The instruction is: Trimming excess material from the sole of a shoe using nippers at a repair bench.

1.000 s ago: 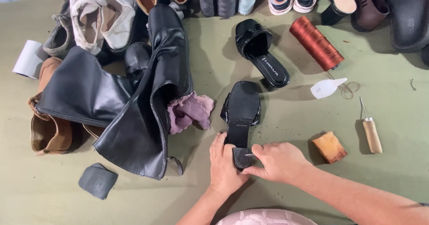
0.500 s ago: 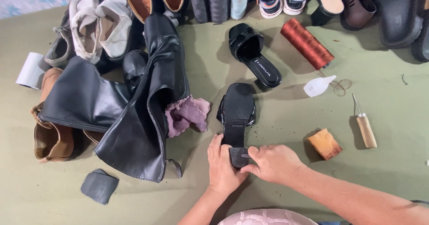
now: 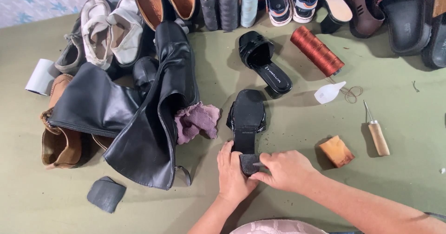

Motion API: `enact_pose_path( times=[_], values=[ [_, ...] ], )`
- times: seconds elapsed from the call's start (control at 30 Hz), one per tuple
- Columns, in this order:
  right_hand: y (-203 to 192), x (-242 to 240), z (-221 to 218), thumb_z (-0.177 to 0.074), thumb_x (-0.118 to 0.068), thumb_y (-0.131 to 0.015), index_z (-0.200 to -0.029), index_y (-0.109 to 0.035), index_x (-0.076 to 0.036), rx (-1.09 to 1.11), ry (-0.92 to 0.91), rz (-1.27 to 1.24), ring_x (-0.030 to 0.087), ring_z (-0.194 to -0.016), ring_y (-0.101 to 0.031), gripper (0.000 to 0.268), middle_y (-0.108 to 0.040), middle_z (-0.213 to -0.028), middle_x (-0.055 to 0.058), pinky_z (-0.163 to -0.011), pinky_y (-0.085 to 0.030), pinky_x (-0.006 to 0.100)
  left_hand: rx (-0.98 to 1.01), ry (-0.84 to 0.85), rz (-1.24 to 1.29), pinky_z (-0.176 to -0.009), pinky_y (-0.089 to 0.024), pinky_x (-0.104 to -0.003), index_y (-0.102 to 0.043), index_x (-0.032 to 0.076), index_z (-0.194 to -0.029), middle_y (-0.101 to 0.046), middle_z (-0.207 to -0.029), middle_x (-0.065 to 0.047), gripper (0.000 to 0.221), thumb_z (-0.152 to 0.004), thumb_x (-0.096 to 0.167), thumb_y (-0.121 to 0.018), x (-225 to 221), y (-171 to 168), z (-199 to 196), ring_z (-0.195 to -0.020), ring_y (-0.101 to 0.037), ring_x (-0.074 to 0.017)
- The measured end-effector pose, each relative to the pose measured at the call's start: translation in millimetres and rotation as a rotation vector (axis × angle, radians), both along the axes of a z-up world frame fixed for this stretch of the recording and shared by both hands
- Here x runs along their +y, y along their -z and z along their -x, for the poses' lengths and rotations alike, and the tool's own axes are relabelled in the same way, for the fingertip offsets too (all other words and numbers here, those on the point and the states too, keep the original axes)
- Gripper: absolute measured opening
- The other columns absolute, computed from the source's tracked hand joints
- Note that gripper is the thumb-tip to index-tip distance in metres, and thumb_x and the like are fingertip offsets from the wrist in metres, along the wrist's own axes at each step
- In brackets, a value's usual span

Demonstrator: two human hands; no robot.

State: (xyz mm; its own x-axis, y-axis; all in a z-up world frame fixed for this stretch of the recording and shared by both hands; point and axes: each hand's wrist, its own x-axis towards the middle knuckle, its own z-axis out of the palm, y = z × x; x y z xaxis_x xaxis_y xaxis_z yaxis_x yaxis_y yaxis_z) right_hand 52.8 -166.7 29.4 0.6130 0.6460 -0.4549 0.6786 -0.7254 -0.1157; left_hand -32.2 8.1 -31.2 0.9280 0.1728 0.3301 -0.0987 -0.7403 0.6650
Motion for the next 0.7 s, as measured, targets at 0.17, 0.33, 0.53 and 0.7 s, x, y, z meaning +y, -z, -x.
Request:
enact_pose_path(
  times=[0.17,0.33,0.53,0.7],
  values=[
    [-9,5,3,-0.101,-0.073,-0.041,-0.094,-0.056,-0.013,0.122,0.035,-0.04,0.038,-0.072,-0.068,0.062,-0.071,-0.079,0.007,-0.058,-0.051,0.052,-0.008,-0.012,-0.012,-0.11,-0.034,-0.062,-0.05,0.004,-0.103,-0.043,-0.144,-0.026,0.056,-0.061,0.029,-0.076,0,-3,-1,-0.135,-0.043,-0.0483],
    [-4,-3,3,-0.1,-0.074,-0.043,-0.093,-0.054,-0.016,0.145,0.056,-0.033,0.037,-0.074,-0.067,0.06,-0.071,-0.08,0.005,-0.06,-0.05,0.052,-0.019,0.027,-0.015,-0.106,-0.035,-0.061,-0.05,0.003,-0.102,-0.043,-0.142,-0.03,0.059,-0.07,0.047,-0.073,1,-9,-2,-0.129,-0.046,-0.0499],
    [-8,-20,7,-0.09,-0.08,-0.053,-0.077,-0.048,-0.02,0.077,0.215,-0.198,0.034,-0.061,-0.064,0.062,-0.069,-0.065,-0.001,-0.055,-0.047,0.047,-0.037,0.03,-0.009,-0.107,-0.037,-0.061,-0.052,0.003,-0.109,-0.045,-0.145,-0.028,0.067,-0.075,0.055,-0.077,1,-11,0,-0.133,-0.047,-0.0495],
    [-11,-37,-6,-0.087,-0.066,-0.065,-0.084,-0.058,-0.018,0.106,0.521,-0.312,0.029,-0.062,-0.063,0.049,-0.072,-0.065,0.002,-0.062,-0.049,0.039,-0.026,0.005,0.018,-0.108,-0.039,-0.057,-0.058,0.005,-0.116,-0.049,-0.142,-0.022,0.071,-0.076,0.058,-0.083,-2,-29,-3,-0.132,-0.049,-0.0435]
  ],
)
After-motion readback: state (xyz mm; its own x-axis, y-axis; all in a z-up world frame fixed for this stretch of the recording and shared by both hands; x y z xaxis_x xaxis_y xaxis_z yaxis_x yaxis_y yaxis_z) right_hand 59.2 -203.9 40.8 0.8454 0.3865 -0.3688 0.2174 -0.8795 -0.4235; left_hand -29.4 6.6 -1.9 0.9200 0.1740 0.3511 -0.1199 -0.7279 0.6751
